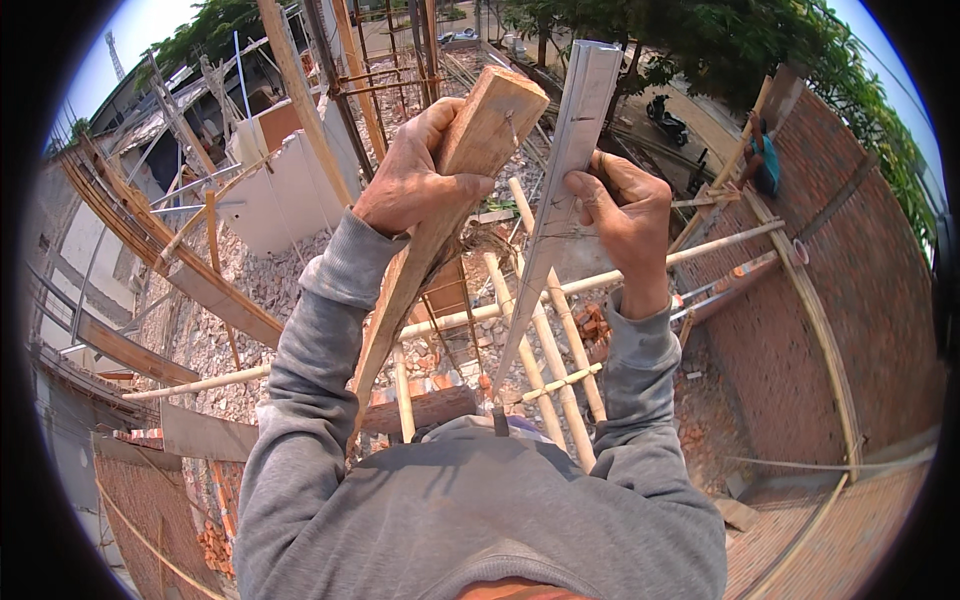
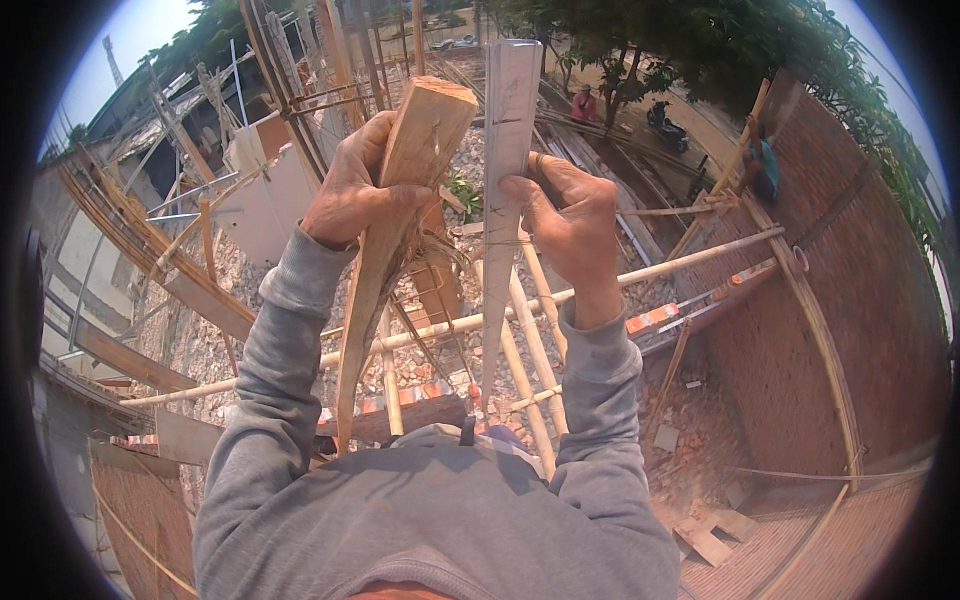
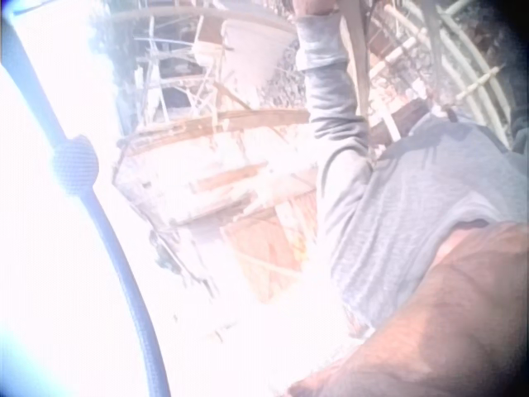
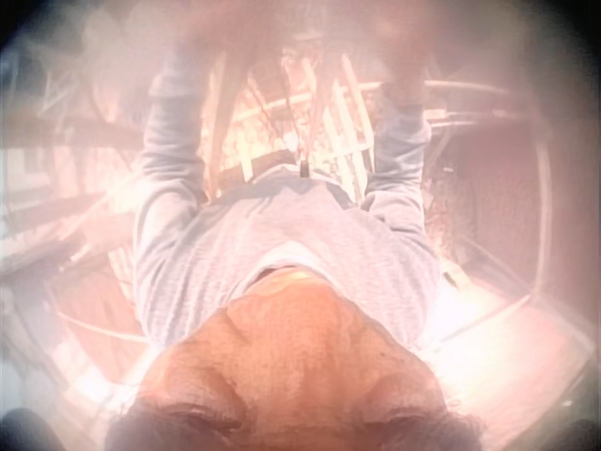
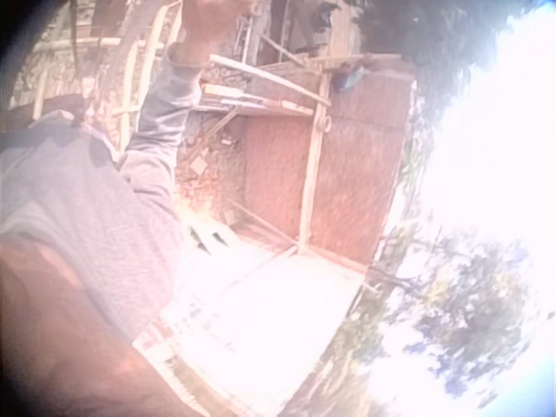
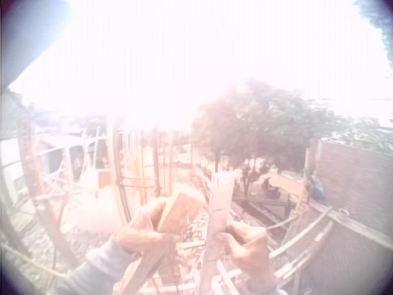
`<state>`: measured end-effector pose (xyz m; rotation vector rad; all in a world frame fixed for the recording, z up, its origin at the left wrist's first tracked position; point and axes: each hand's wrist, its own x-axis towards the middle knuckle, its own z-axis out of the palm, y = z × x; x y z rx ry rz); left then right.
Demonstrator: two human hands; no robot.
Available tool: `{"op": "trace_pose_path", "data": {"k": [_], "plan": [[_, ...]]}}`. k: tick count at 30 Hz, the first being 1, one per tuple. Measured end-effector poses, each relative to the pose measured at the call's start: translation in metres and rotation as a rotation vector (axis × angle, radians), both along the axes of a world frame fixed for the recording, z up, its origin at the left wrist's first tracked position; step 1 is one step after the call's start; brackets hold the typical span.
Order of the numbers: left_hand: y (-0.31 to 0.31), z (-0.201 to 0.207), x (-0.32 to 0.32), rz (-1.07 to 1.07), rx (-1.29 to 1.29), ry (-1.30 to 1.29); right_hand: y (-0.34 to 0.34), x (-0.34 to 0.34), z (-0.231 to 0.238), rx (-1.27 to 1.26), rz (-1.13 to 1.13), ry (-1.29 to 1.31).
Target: The person is assembling a bamboo scaffolding structure. They tie bamboo poles together using wire, secure a wooden plank to the frame, and use pliers to tighten the connections.
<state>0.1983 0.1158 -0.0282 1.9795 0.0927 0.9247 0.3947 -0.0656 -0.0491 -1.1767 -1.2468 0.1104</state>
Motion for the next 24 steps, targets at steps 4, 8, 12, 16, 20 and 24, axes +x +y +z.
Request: {"op": "trace_pose_path", "data": {"k": [4, 8, 12, 16, 20, 24], "plan": [[-0.013, 0.009, 0.006, -0.033, -0.012, 0.03, -0.002, 0.004, 0.001, -0.009, 0.006, -0.063], [-0.022, 0.017, 0.009, -0.042, 0.007, 0.058, -0.004, 0.005, 0.001, 0.013, 0.026, -0.065], [-0.03, 0.017, 0.02, 0.034, 0.097, 0.045, -0.006, 0.006, 0.002, 0.042, 0.026, -0.115], [-0.038, 0.015, 0.033, 0.152, 0.184, 0.016, -0.01, 0.009, 0.005, -0.006, 0.015, -0.161], [-0.042, 0.017, 0.04, 0.205, 0.196, -0.01, -0.012, 0.012, 0.005, -0.011, 0.01, -0.192], [-0.042, 0.024, 0.04, 0.183, 0.194, 0.035, -0.01, 0.014, 0.002, 0.036, 0.022, -0.186]]}}
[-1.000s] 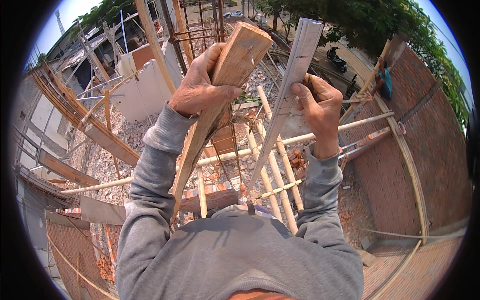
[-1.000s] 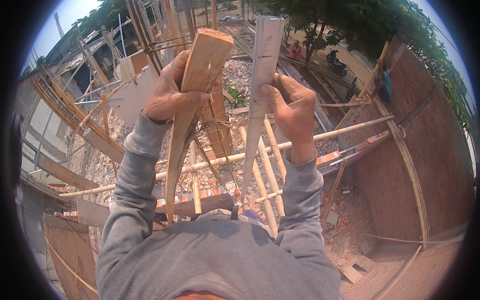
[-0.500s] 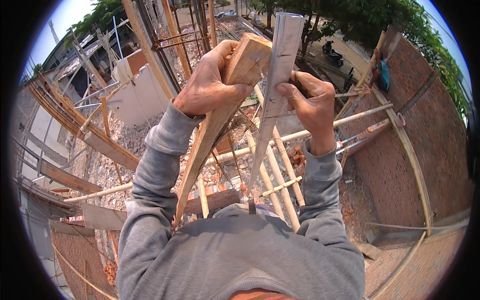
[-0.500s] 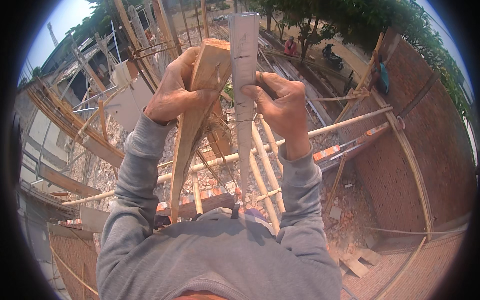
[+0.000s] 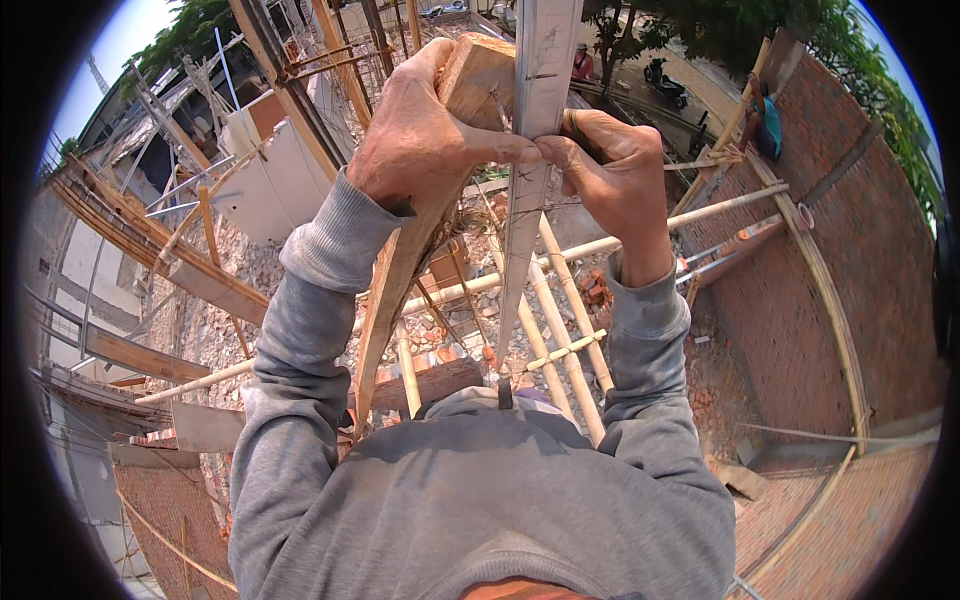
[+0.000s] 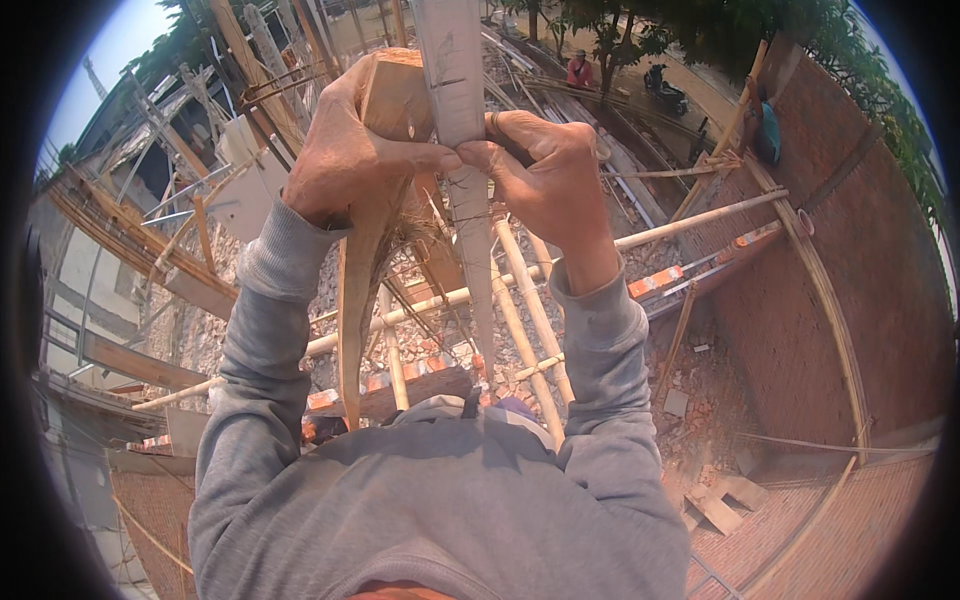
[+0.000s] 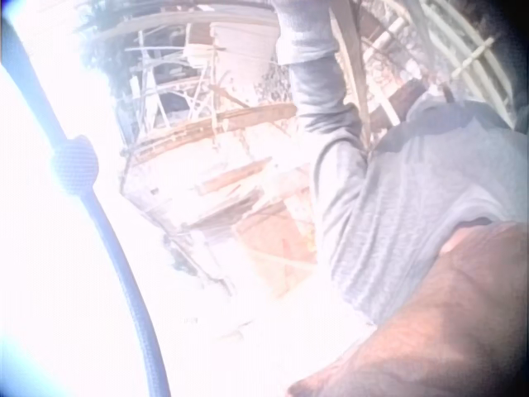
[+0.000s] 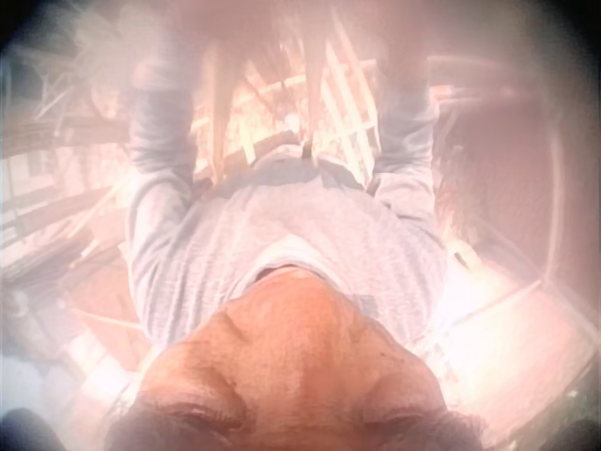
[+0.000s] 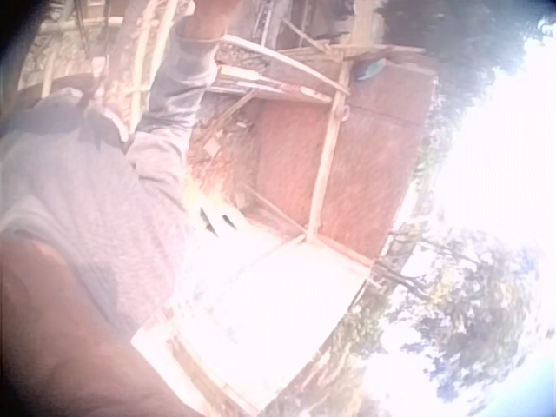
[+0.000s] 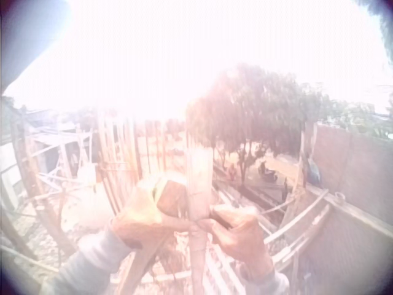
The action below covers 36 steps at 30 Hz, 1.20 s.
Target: The person is assembling a bamboo scaffolding structure. They tie bamboo poles together using wire, secure a wooden plank to the frame, and use pliers to tighten the connections.
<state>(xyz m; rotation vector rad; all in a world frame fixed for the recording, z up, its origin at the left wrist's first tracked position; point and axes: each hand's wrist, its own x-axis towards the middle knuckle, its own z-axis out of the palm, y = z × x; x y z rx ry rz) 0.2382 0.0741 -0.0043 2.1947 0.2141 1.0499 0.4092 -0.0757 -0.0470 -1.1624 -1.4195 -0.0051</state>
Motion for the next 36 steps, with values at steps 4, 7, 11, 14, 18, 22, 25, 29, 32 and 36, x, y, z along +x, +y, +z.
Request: {"op": "trace_pose_path", "data": {"k": [4, 7, 11, 14, 18, 22, 25, 29, 32, 36], "plan": [[0.002, 0.015, -0.007, 0.006, 0.065, 0.003, 0.004, 0.003, -0.001, -0.03, -0.015, -0.052], [0.003, 0.028, -0.014, -0.082, -0.01, -0.007, 0.007, 0.002, -0.001, -0.005, 0.006, -0.035], [0.003, 0.043, -0.015, -0.198, -0.086, -0.061, 0.01, 0.0, -0.002, 0.012, 0.016, -0.03], [0.004, 0.053, -0.013, -0.201, -0.082, -0.036, 0.008, 0.001, -0.002, 0.019, 0.009, -0.055], [0.001, 0.058, -0.004, -0.114, -0.029, 0.062, -0.002, 0.004, -0.002, -0.028, -0.006, 0.002], [-0.003, 0.051, 0.002, -0.022, 0.034, 0.117, -0.007, 0.004, -0.004, 0.005, 0.034, 0.026], [-0.002, 0.041, -0.001, 0.005, 0.073, 0.099, -0.006, 0.002, -0.004, 0.037, 0.038, -0.027], [-0.002, 0.031, -0.004, -0.068, 0.136, 0.004, -0.004, -0.002, -0.002, 0.029, 0.011, -0.049], [-0.011, 0.034, -0.001, -0.026, 0.119, 0.061, -0.005, -0.002, 0.0, -0.006, 0.01, -0.035], [-0.033, 0.056, 0.005, -0.027, 0.049, 0.101, -0.006, 0.003, 0.001, 0.056, 0.019, -0.12]]}}
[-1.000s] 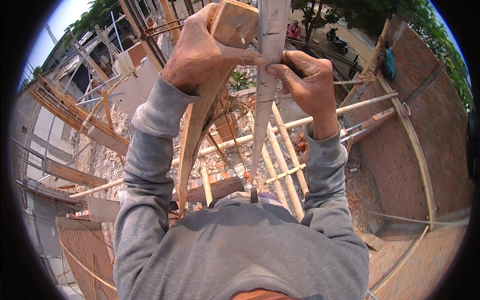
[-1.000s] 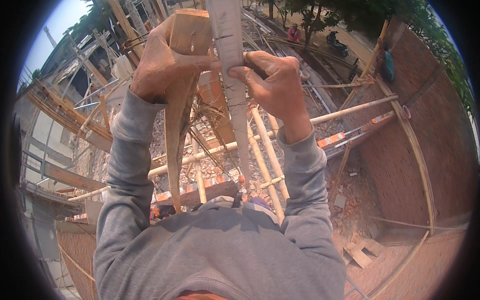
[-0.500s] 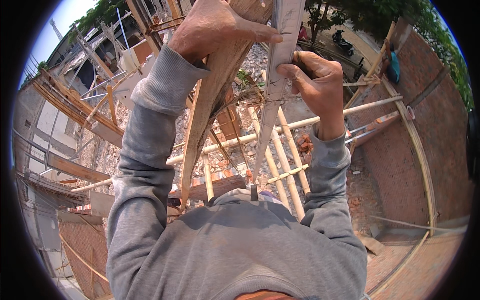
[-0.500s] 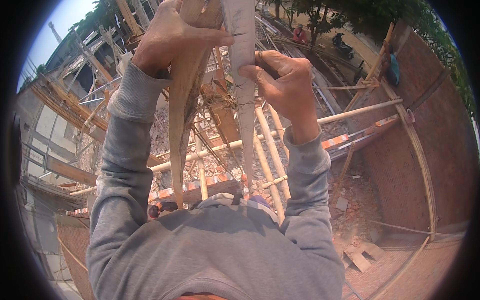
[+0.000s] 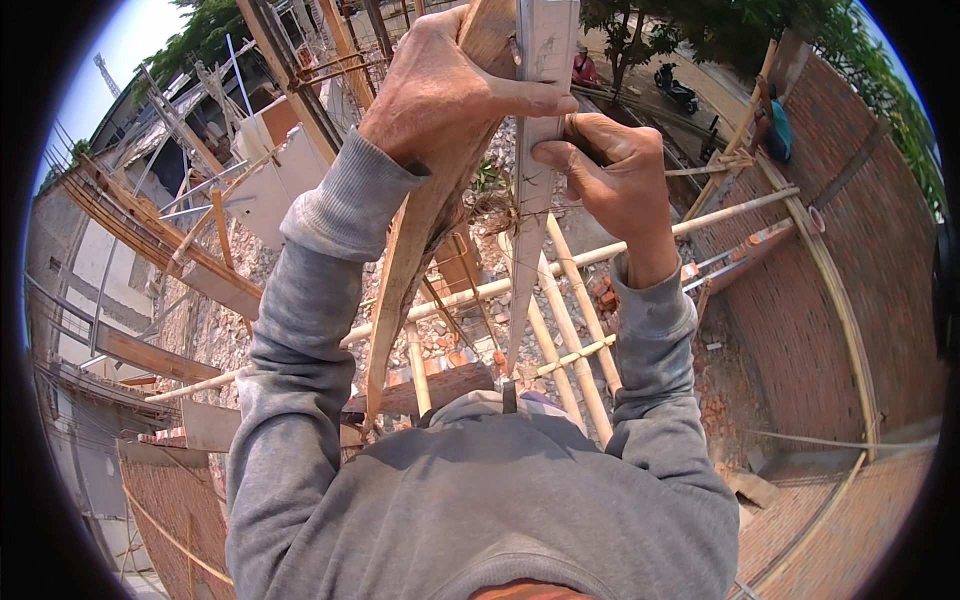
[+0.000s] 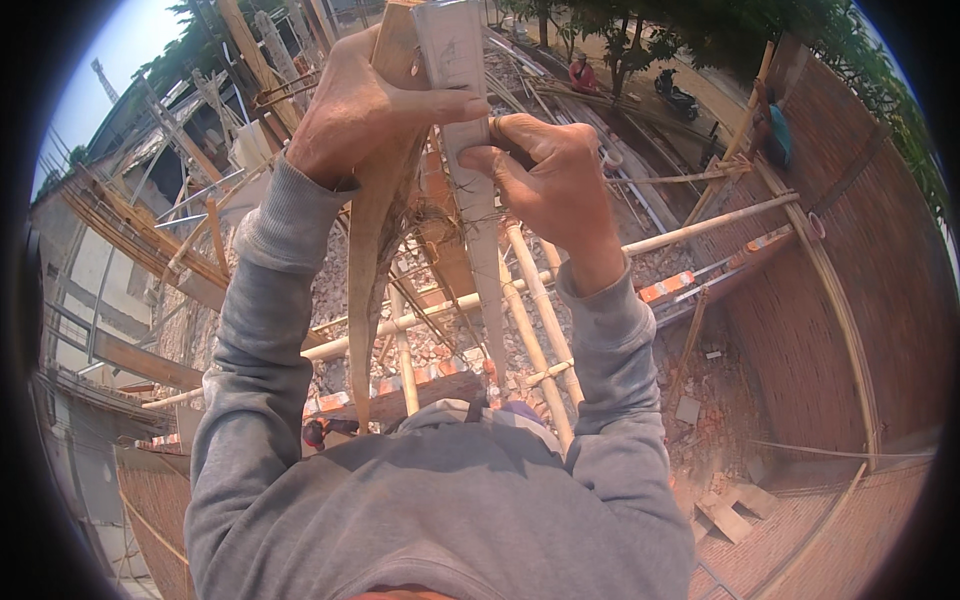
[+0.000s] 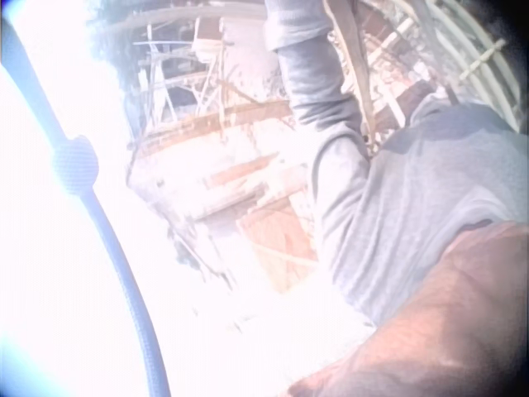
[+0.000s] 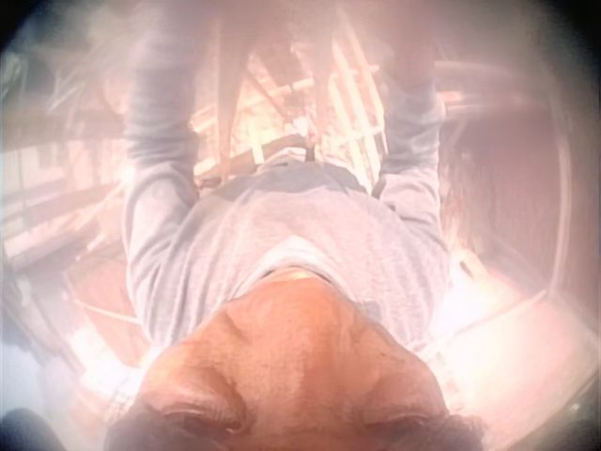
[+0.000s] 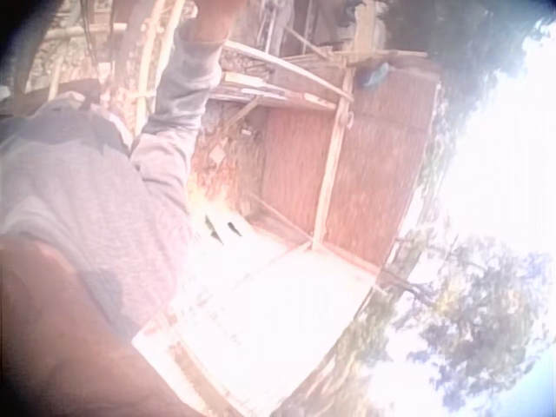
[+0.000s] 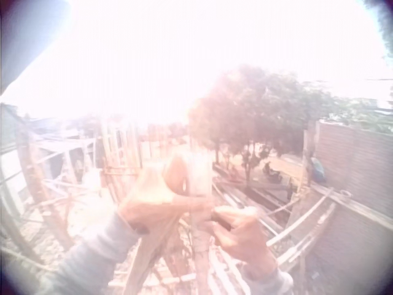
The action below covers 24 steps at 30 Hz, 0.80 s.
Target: The person is assembling a bamboo scaffolding structure. They tie bamboo poles together using wire, secure a wooden plank to the frame, and use pliers to tighten the connections.
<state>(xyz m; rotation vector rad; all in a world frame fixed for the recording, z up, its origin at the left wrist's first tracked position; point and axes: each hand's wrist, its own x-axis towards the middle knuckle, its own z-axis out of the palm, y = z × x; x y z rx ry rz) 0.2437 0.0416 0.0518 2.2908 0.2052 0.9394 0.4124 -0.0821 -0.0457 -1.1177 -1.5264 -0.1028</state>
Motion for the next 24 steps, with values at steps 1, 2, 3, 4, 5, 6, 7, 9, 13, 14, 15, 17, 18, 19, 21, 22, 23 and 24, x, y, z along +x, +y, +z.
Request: {"op": "trace_pose_path", "data": {"k": [1, 2, 3, 4, 5, 6, 7, 9, 13, 14, 15, 17, 18, 19, 21, 22, 23, 24], "plan": [[-0.006, 0.007, 0.0, 0.021, 0.006, 0.012, -0.001, 0.002, -0.001, -0.011, -0.007, 0.006], [-0.012, 0.013, 0.0, 0.085, -0.055, 0.093, -0.001, 0.003, -0.002, -0.021, -0.011, 0.009], [-0.017, 0.02, -0.005, 0.151, -0.117, 0.176, -0.002, 0.004, -0.004, -0.01, -0.009, 0.013], [-0.028, 0.017, -0.004, 0.226, -0.114, 0.16, -0.003, 0.005, -0.006, -0.071, -0.019, -0.015], [-0.037, 0.013, -0.004, 0.3, -0.113, 0.145, -0.004, 0.005, -0.007, -0.11, -0.026, -0.042], [-0.049, 0.006, 0.002, 0.379, -0.044, 0.027, -0.006, 0.006, -0.009, -0.14, -0.019, -0.059], [-0.05, 0.011, 0.002, 0.341, -0.04, -0.009, -0.009, 0.008, -0.01, -0.178, -0.023, 0.014], [-0.046, 0.022, -0.001, 0.149, -0.099, 0.008, -0.017, 0.014, -0.014, -0.282, 0.002, 0.187], [-0.013, 0.05, -0.03, -0.263, -0.392, 0.353, -0.05, 0.048, -0.023, -0.397, -0.071, -0.155], [-0.007, 0.05, -0.036, -0.244, -0.418, 0.382, -0.057, 0.054, -0.03, -0.422, -0.105, -0.298], [-0.006, 0.035, -0.029, -0.068, -0.363, 0.311, -0.064, 0.06, -0.038, -0.436, -0.145, -0.446], [-0.007, 0.016, -0.025, 0.126, -0.185, 0.196, -0.079, 0.066, -0.055, -0.612, -0.256, -0.69], [-0.01, 0.008, -0.028, 0.147, -0.061, 0.15, -0.087, 0.067, -0.063, -0.729, -0.29, -0.734], [-0.007, 0.006, -0.027, 0.13, -0.028, 0.099, -0.095, 0.067, -0.068, -0.805, -0.322, -0.792], [0.0, 0.007, -0.023, 0.059, -0.051, -0.005, -0.105, 0.073, -0.07, -0.837, -0.295, -0.708], [0.003, 0.01, -0.021, 0.002, -0.066, -0.04, -0.11, 0.077, -0.066, -0.791, -0.238, -0.566], [0.006, 0.012, -0.018, -0.056, -0.08, -0.074, -0.113, 0.08, -0.062, -0.74, -0.214, -0.417], [0.008, 0.013, -0.016, -0.111, -0.06, -0.092, -0.115, 0.083, -0.057, -0.647, -0.24, -0.275]]}}
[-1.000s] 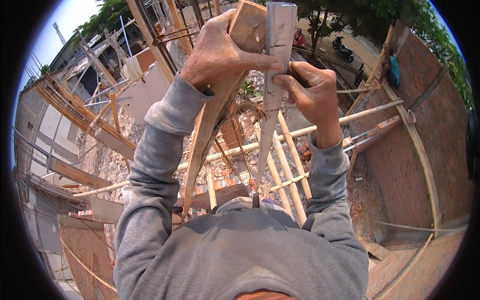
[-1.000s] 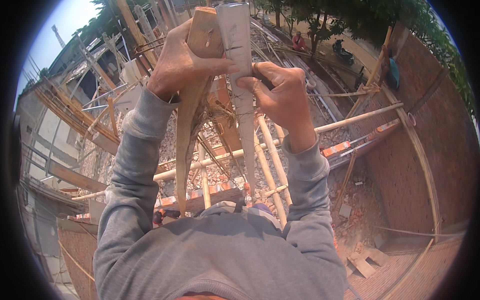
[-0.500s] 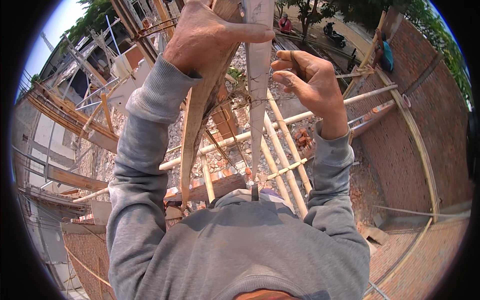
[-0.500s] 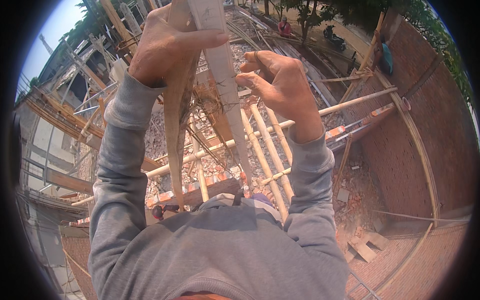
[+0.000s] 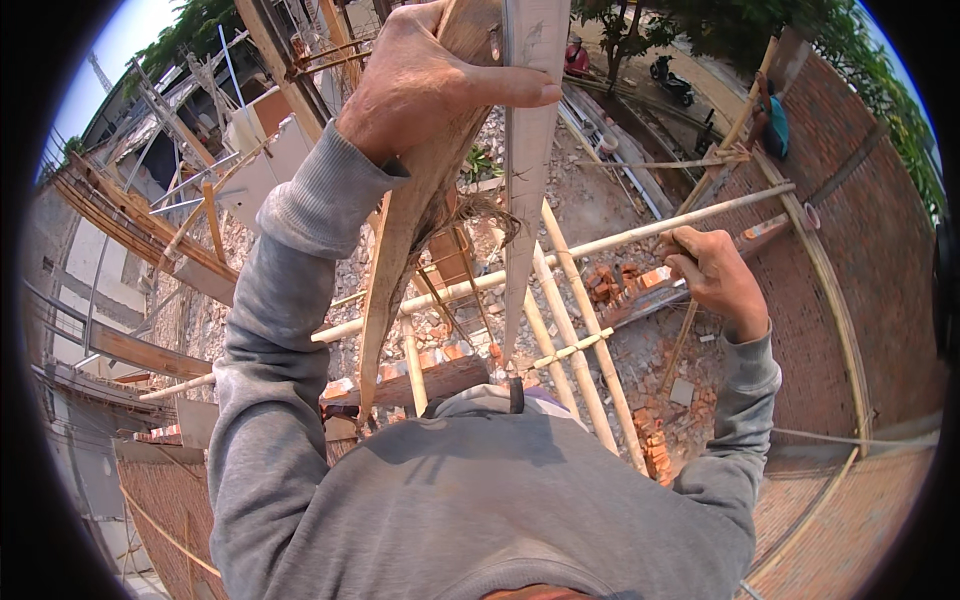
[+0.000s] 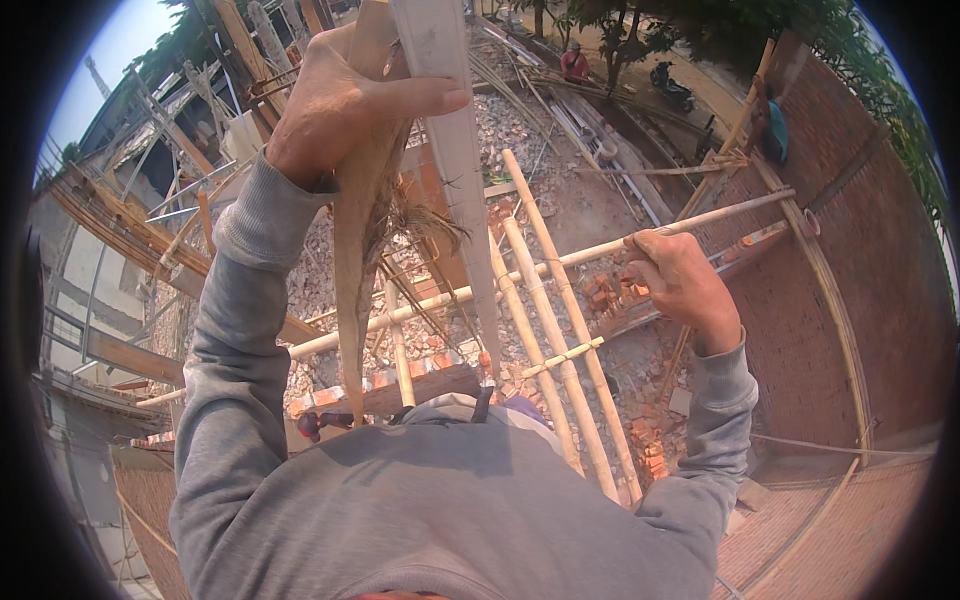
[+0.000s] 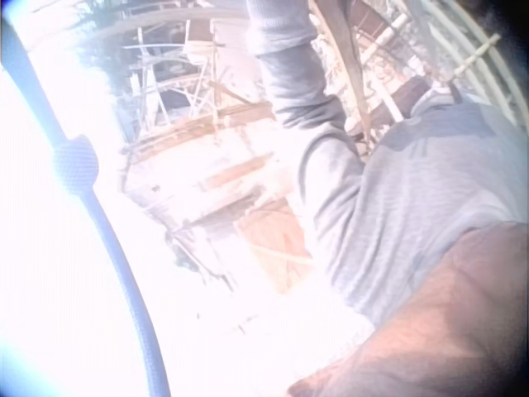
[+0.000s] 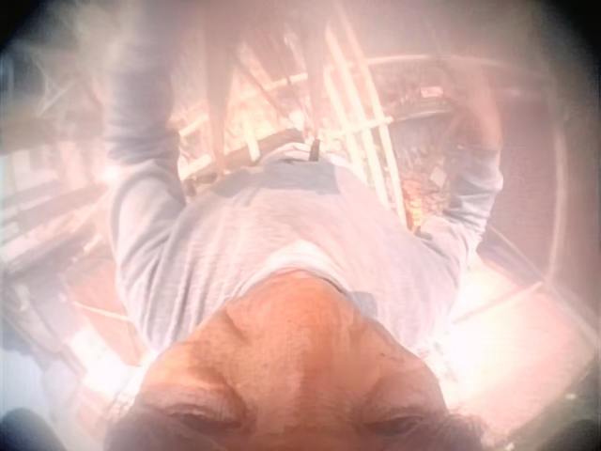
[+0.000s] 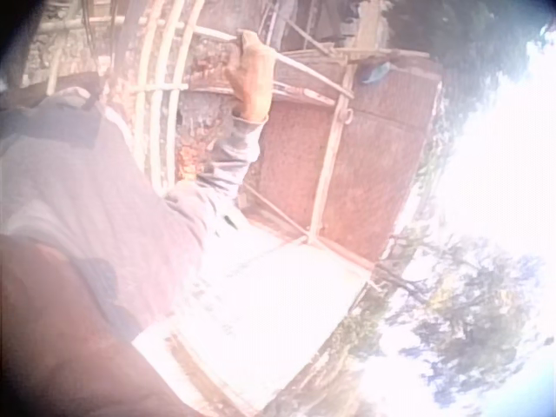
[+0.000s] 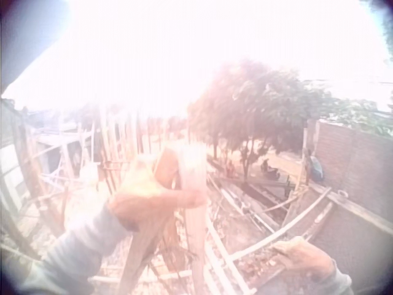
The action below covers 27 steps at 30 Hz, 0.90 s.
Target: The person is assembling a bamboo scaffolding structure. They tie bamboo poles together using wire, secure a wooden plank to the frame, and use pliers to tighten the connections.
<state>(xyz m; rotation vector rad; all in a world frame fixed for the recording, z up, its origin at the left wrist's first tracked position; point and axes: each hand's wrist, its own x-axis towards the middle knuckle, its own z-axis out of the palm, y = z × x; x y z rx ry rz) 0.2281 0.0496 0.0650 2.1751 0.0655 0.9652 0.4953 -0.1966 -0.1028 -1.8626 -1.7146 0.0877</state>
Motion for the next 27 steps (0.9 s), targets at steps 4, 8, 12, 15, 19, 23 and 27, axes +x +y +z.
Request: {"op": "trace_pose_path", "data": {"k": [4, 8, 12, 15, 19, 23, 27], "plan": [[0.003, -0.007, -0.006, 0.166, -0.215, 0.239, 0.004, 0.008, 0.024, 0.323, -0.285, 0.379], [0.01, -0.014, -0.01, 0.105, 0.115, 0.24, 0.034, -0.002, 0.05, 0.858, -0.246, 0.489], [0.019, -0.023, -0.003, 0.119, 0.166, -0.022, 0.086, -0.019, 0.087, 1.282, -0.129, 0.583], [0.028, -0.032, 0.001, 0.181, 0.159, -0.008, 0.125, -0.028, 0.113, 1.4, 0.099, 0.906], [0.029, -0.039, -0.002, 0.124, 0.256, 0.025, 0.173, -0.041, 0.105, 1.301, 0.27, 1.279], [0.019, -0.032, -0.005, 0.164, 0.091, 0.015, 0.19, -0.046, 0.072, 1.186, 0.487, 1.719], [0.014, -0.025, -0.004, 0.128, 0.05, 0.037, 0.193, -0.037, 0.041, 1.044, 0.658, 1.932]]}}
